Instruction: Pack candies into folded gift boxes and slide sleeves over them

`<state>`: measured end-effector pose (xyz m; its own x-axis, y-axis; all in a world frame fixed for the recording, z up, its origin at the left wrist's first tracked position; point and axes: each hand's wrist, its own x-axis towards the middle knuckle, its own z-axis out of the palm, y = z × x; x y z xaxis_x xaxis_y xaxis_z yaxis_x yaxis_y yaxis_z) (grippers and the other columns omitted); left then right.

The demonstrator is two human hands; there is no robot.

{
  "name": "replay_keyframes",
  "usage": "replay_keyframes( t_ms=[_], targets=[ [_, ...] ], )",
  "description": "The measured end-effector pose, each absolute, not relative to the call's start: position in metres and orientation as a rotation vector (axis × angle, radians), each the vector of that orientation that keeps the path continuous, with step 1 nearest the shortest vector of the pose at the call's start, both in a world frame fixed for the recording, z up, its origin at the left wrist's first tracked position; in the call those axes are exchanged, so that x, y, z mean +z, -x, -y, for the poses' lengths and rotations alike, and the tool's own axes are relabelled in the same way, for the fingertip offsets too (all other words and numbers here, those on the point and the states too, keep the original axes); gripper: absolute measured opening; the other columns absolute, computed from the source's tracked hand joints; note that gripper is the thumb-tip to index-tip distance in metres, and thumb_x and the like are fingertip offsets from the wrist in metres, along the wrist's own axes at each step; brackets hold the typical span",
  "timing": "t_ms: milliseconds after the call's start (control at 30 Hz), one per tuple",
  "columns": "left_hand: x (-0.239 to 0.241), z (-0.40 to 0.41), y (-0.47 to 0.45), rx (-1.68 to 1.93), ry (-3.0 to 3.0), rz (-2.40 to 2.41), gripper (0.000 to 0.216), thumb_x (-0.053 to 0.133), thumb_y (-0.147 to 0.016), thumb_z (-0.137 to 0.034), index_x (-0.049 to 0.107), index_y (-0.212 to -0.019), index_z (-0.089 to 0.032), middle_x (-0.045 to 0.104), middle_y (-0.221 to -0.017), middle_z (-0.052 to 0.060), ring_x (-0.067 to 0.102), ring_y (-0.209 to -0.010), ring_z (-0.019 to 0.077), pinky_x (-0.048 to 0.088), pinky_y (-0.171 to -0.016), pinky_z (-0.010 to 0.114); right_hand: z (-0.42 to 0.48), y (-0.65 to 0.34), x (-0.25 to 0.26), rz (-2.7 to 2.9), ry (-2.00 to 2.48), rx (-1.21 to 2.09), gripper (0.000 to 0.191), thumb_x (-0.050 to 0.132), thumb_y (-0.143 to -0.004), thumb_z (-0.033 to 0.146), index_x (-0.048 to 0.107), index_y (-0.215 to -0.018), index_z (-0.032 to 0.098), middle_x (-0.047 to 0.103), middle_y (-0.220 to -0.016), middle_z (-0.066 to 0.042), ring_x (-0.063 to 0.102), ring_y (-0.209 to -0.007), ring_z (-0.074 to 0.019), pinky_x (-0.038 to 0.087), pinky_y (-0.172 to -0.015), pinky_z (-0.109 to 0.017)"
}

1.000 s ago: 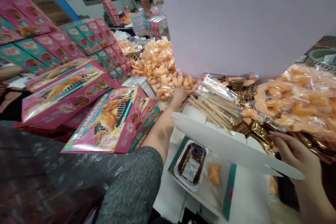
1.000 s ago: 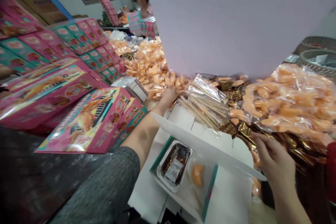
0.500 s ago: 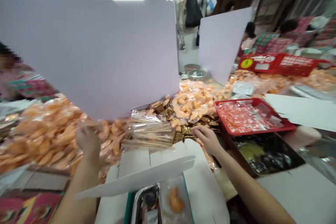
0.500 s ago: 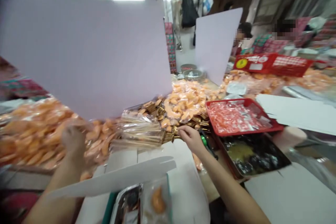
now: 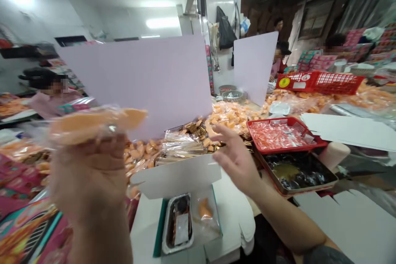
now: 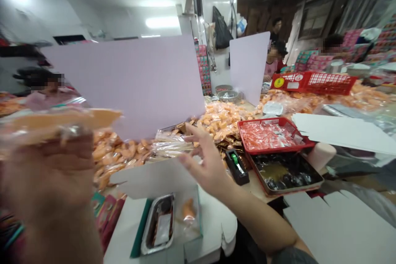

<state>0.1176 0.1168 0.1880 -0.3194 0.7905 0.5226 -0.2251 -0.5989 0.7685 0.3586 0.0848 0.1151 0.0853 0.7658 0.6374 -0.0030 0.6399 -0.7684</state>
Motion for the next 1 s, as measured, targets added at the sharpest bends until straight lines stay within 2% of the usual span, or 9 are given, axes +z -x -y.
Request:
replay_keyframes(
  t_ms=[67, 100, 200, 267, 433, 633, 833, 900, 1000],
  targets=[
    [0.179, -0.083, -0.145, 2.011, -1.128, -0.772, 0.013, 0.058, -0.09, -0.043, 0.07, -0.094, -0.04, 0.072, -0.103, -0.015, 0.064, -0.112, 0.0139, 0.06, -0.091, 0.029, -0.072, -0.339, 0.113, 1.34, 0.584, 0.965, 0.08, 0.076, -0.079, 0.046, 0.035, -0.147, 0.034, 0.04, -0.151, -0.013, 0.056, -0.122, -0.0259, 0.06, -0.077, -0.034],
    [0.171, -0.069, -0.156, 1.951, -1.095, -0.808, 0.014, 0.058, -0.09, -0.043, 0.07, -0.095, -0.04, 0.072, -0.106, -0.014, 0.065, -0.111, 0.0161, 0.061, -0.089, 0.031, -0.066, -0.333, 0.108, 1.305, 0.525, 1.116, 0.083, 0.077, -0.077, 0.049, 0.034, -0.146, 0.034, 0.043, -0.148, -0.013, 0.059, -0.118, -0.0263, 0.061, -0.071, -0.033],
    [0.138, -0.037, -0.168, 1.663, -1.051, -0.902, 0.022, 0.061, -0.086, -0.054, 0.071, -0.1, -0.04, 0.073, -0.111, -0.007, 0.066, -0.112, 0.0271, 0.063, -0.083, 0.043, -0.047, -0.324, 0.088, 1.175, 0.423, 1.397, 0.046, 0.072, -0.082, 0.051, 0.055, -0.118, 0.027, 0.066, -0.11, -0.008, 0.068, -0.087, -0.0201, 0.054, -0.05, -0.024],
    [0.112, -0.022, -0.162, 1.513, -0.988, -0.901, 0.029, 0.066, -0.079, -0.058, 0.072, -0.099, -0.038, 0.074, -0.11, -0.001, 0.066, -0.112, 0.0319, 0.061, -0.086, 0.047, -0.031, -0.327, 0.07, 1.072, 0.477, 1.429, 0.03, 0.071, -0.084, 0.048, 0.059, -0.095, 0.023, 0.067, -0.087, -0.003, 0.066, -0.071, -0.0153, 0.05, -0.047, -0.021],
    [0.049, 0.003, -0.118, 1.11, -0.646, -0.923, 0.04, 0.074, -0.068, -0.054, 0.074, -0.097, -0.027, 0.071, -0.12, 0.009, 0.064, -0.117, 0.037, 0.056, -0.096, 0.05, 0.001, -0.347, 0.019, 0.926, 0.816, 1.366, 0.036, 0.078, -0.076, 0.05, 0.063, -0.085, 0.019, 0.069, -0.08, -0.005, 0.064, -0.065, -0.0159, 0.049, -0.052, -0.025],
    [-0.01, 0.006, -0.056, 1.219, -0.538, -1.16, 0.046, 0.084, -0.065, -0.049, 0.071, -0.102, -0.025, 0.074, -0.103, 0.006, 0.072, -0.093, 0.0268, 0.06, -0.079, 0.037, -0.007, -0.352, -0.041, 0.844, 1.133, 1.283, 0.053, 0.072, -0.08, 0.054, 0.06, -0.118, 0.019, 0.067, -0.072, -0.004, 0.063, -0.066, -0.0178, 0.049, -0.055, -0.027],
    [-0.016, 0.002, -0.046, 1.346, -1.143, -1.447, 0.033, 0.075, -0.077, -0.046, 0.063, -0.091, -0.019, 0.07, -0.088, 0.003, 0.069, -0.083, 0.0184, 0.057, -0.077, 0.032, -0.014, -0.339, -0.058, 0.784, 1.215, 1.18, 0.027, 0.075, -0.075, 0.038, 0.063, -0.092, 0.021, 0.066, -0.087, -0.002, 0.063, -0.061, -0.0127, 0.044, -0.044, -0.021],
    [-0.019, -0.007, -0.049, 1.358, -1.334, -1.537, 0.027, 0.072, -0.08, -0.042, 0.06, -0.093, -0.021, 0.068, -0.102, 0.002, 0.068, -0.097, 0.0188, 0.057, -0.085, 0.033, -0.019, -0.335, -0.059, 0.778, 1.223, 1.156, 0.021, 0.074, -0.073, 0.03, 0.063, -0.09, 0.021, 0.064, -0.079, 0.0, 0.065, -0.059, -0.0136, 0.04, -0.04, -0.019],
    [-0.025, -0.02, -0.056, 1.361, -1.655, -1.627, 0.017, 0.063, -0.089, -0.034, 0.057, -0.099, -0.023, 0.062, -0.105, 0.001, 0.065, -0.108, 0.0186, 0.054, -0.095, 0.037, -0.025, -0.328, -0.062, 0.85, 1.242, 1.02, 0.016, 0.071, -0.074, 0.021, 0.065, -0.089, 0.019, 0.064, -0.083, -0.001, 0.066, -0.058, -0.0144, 0.037, -0.036, -0.02]
  ],
)
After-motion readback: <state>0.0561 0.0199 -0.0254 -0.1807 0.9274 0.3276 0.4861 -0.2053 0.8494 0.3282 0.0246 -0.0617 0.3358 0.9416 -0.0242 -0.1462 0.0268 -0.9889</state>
